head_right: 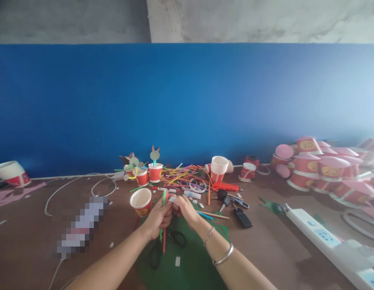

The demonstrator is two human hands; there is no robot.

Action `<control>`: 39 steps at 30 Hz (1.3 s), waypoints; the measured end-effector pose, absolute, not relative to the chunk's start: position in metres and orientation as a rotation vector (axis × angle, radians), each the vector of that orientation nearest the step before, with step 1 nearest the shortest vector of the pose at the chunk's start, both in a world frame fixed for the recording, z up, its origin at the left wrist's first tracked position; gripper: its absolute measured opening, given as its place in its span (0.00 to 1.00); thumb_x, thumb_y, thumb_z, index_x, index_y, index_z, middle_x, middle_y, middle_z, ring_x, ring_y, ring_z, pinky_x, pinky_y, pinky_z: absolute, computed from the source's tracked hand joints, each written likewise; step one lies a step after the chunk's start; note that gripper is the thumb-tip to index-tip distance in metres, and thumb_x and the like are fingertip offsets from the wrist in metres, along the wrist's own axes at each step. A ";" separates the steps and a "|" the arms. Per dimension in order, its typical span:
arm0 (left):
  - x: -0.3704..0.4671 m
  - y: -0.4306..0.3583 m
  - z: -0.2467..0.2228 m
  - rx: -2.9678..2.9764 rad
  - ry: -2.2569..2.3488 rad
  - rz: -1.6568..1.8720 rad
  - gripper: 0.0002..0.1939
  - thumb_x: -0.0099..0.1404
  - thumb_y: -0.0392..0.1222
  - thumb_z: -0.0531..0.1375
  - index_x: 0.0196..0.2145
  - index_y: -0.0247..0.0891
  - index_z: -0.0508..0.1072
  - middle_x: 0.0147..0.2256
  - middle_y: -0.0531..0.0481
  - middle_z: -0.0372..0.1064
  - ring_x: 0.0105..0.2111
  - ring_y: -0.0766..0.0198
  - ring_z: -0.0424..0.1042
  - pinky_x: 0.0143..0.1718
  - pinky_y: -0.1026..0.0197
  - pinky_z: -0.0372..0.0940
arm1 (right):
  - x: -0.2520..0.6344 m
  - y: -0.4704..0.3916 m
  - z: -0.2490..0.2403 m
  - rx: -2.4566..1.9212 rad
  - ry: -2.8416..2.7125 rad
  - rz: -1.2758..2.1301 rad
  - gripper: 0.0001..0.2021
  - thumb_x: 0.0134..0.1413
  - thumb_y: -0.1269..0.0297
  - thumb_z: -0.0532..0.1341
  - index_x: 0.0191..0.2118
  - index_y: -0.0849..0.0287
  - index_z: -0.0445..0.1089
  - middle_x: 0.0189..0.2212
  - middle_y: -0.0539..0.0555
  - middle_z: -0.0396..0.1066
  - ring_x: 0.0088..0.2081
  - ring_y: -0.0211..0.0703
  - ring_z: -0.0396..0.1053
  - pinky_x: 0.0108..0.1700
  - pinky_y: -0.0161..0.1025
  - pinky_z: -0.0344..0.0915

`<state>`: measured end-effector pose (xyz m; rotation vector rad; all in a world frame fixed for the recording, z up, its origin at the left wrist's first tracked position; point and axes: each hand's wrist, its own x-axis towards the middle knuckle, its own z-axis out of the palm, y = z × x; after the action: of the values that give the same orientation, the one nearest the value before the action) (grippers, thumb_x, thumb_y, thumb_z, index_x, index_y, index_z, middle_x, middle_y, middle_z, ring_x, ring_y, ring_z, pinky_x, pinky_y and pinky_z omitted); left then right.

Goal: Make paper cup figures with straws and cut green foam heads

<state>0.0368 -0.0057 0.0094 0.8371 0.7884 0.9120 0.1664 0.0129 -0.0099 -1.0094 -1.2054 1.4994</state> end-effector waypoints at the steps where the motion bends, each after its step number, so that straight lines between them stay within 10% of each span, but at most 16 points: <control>1: 0.038 -0.003 0.009 0.827 0.785 0.916 0.28 0.48 0.57 0.66 0.40 0.42 0.60 0.14 0.68 0.44 0.11 0.78 0.39 0.13 0.71 0.30 | 0.167 0.016 -0.009 -1.009 -1.204 1.521 0.14 0.48 0.59 0.53 0.17 0.57 0.54 0.16 0.46 0.51 0.21 0.34 0.51 0.24 0.35 0.48; 11: 0.036 0.009 0.005 0.750 0.653 0.906 0.25 0.45 0.55 0.68 0.29 0.38 0.60 0.13 0.67 0.39 0.13 0.79 0.32 0.13 0.71 0.29 | 0.169 0.015 -0.006 -0.810 -1.187 1.643 0.10 0.46 0.57 0.53 0.24 0.59 0.59 0.21 0.47 0.54 0.23 0.34 0.53 0.23 0.33 0.49; 18: 0.035 0.002 0.007 0.838 0.679 0.911 0.31 0.52 0.55 0.65 0.48 0.44 0.59 0.15 0.67 0.45 0.12 0.77 0.38 0.14 0.71 0.31 | 0.175 0.012 -0.010 -0.977 -1.358 1.310 0.13 0.50 0.57 0.54 0.21 0.59 0.61 0.19 0.48 0.57 0.20 0.34 0.54 0.22 0.33 0.51; 39: 0.034 0.010 0.004 0.707 0.593 0.842 0.23 0.48 0.54 0.69 0.28 0.36 0.62 0.14 0.67 0.36 0.13 0.79 0.31 0.11 0.73 0.31 | 0.179 0.003 -0.003 -0.963 -1.298 1.439 0.10 0.47 0.58 0.54 0.25 0.60 0.64 0.17 0.46 0.56 0.19 0.32 0.53 0.21 0.31 0.49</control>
<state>0.0336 0.0097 0.0040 0.7069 0.5926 0.8422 0.1792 0.0031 -0.0026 -0.9633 -1.2975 1.4394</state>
